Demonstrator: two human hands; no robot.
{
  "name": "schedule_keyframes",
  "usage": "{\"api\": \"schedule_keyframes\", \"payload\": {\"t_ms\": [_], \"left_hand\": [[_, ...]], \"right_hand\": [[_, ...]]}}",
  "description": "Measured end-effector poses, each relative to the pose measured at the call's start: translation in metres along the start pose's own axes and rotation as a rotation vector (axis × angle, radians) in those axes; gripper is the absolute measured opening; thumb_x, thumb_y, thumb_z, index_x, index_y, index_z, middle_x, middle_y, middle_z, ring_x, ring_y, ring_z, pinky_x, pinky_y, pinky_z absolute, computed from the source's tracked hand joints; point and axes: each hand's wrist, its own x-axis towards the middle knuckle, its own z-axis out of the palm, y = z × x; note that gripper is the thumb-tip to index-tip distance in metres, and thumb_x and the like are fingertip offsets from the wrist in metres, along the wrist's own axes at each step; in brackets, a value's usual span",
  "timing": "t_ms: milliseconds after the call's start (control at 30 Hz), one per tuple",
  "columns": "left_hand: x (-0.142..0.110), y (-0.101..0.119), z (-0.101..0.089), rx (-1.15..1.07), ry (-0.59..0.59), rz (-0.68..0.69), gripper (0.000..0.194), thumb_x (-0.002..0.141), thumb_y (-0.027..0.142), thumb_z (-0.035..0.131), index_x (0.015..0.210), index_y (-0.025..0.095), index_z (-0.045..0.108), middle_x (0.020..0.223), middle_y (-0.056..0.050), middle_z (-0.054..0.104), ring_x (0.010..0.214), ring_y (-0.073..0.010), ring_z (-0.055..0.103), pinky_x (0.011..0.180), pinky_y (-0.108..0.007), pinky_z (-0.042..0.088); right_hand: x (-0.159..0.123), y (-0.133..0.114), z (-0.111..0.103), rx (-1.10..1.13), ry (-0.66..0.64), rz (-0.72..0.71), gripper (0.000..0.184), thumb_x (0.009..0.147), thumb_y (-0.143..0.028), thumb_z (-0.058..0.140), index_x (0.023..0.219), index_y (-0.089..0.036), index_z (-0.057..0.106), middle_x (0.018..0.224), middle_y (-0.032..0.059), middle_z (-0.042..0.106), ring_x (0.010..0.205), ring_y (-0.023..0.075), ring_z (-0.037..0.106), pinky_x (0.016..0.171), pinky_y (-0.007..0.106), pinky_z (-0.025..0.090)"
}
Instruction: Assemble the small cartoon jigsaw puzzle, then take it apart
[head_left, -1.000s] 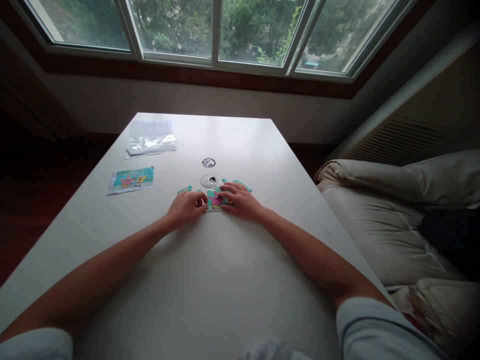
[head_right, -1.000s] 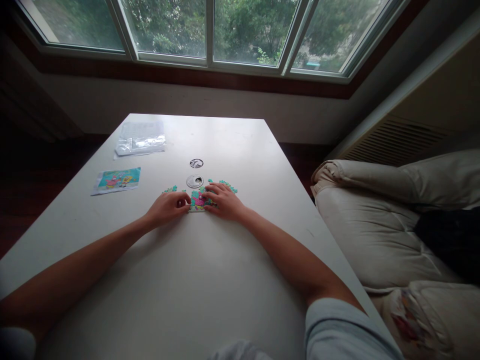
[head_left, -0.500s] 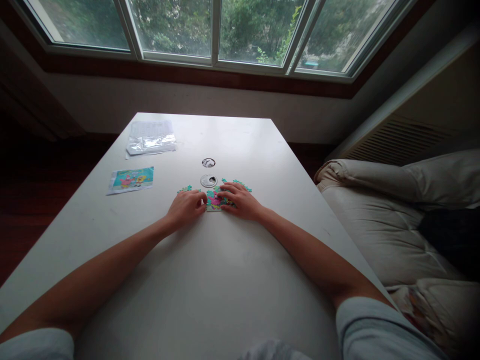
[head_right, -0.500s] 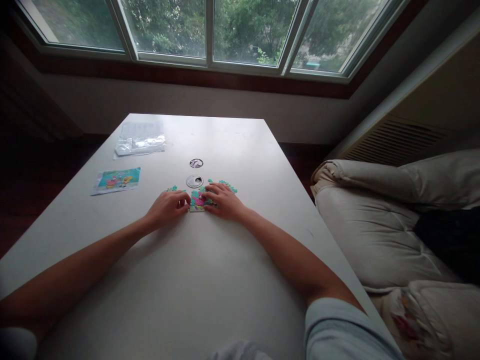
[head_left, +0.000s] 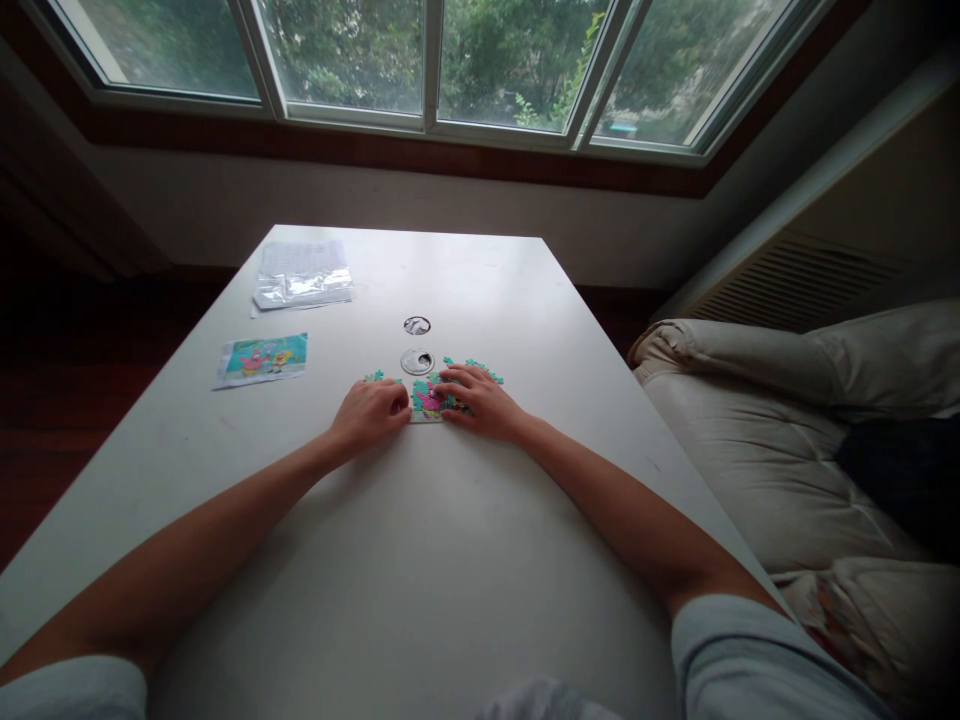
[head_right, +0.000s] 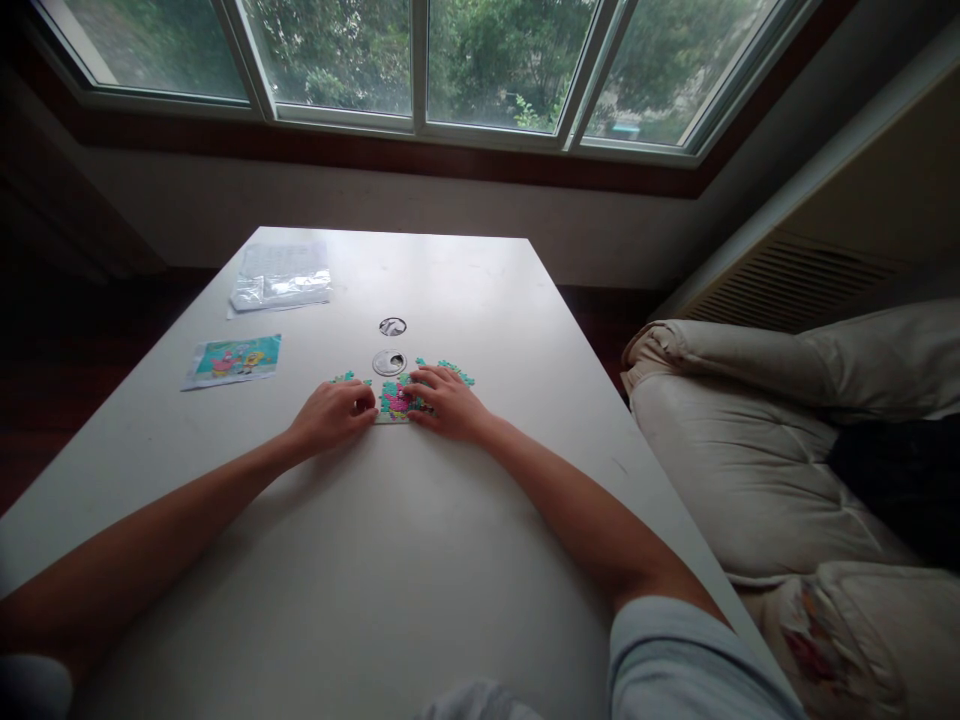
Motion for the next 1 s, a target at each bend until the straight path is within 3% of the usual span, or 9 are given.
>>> {"api": "schedule_keyframes", "payload": {"t_ms": [200, 467, 667, 800, 1000], "left_hand": [[0.001, -0.003, -0.003, -0.083, -0.059, 0.072, 0.011, 0.084, 0.025, 0.057, 0.081, 0.022, 0.067, 0.078, 0.0, 0.068, 0.073, -0.0167, 0.059, 0.07, -0.029, 0.04], [0.003, 0.002, -0.003, -0.052, -0.081, 0.046, 0.01, 0.084, 0.022, 0.057, 0.08, 0.022, 0.066, 0.076, 0.0, 0.069, 0.071, -0.0184, 0.059, 0.068, -0.03, 0.039], [0.001, 0.002, 0.0, 0.005, -0.027, 0.092, 0.014, 0.088, 0.021, 0.054, 0.082, 0.022, 0.066, 0.08, -0.002, 0.069, 0.077, -0.0192, 0.06, 0.075, -0.033, 0.039], [-0.002, 0.002, 0.003, 0.022, 0.022, 0.212, 0.02, 0.096, 0.025, 0.049, 0.091, 0.022, 0.068, 0.094, -0.006, 0.069, 0.09, -0.0217, 0.06, 0.082, -0.035, 0.042], [-0.008, 0.007, 0.008, 0.027, -0.062, 0.445, 0.025, 0.098, 0.028, 0.052, 0.119, 0.025, 0.066, 0.132, -0.008, 0.064, 0.12, -0.026, 0.057, 0.1, -0.041, 0.045]], "right_hand": [[-0.001, 0.0, 0.0, 0.01, -0.004, 0.006, 0.046, 0.095, -0.043, 0.062, 0.139, -0.03, 0.06, 0.146, 0.0103, 0.055, 0.142, 0.031, 0.043, 0.116, 0.055, 0.035], [0.0, 0.002, 0.0, 0.013, 0.021, -0.013, 0.043, 0.097, -0.045, 0.06, 0.137, -0.029, 0.061, 0.145, 0.0094, 0.056, 0.142, 0.03, 0.043, 0.116, 0.052, 0.036], [-0.001, 0.026, -0.015, 0.076, 0.244, 0.135, 0.029, 0.101, -0.035, 0.05, 0.12, -0.026, 0.07, 0.129, 0.0079, 0.067, 0.125, 0.0269, 0.056, 0.108, 0.049, 0.044], [-0.005, 0.049, -0.023, 0.08, 0.378, 0.295, 0.025, 0.099, -0.031, 0.049, 0.107, -0.025, 0.072, 0.11, 0.0075, 0.071, 0.109, 0.0277, 0.061, 0.098, 0.048, 0.049], [-0.01, 0.067, -0.023, 0.042, 0.323, 0.372, 0.02, 0.094, -0.023, 0.055, 0.102, -0.024, 0.073, 0.104, 0.0074, 0.07, 0.105, 0.0275, 0.058, 0.095, 0.045, 0.047]]}}
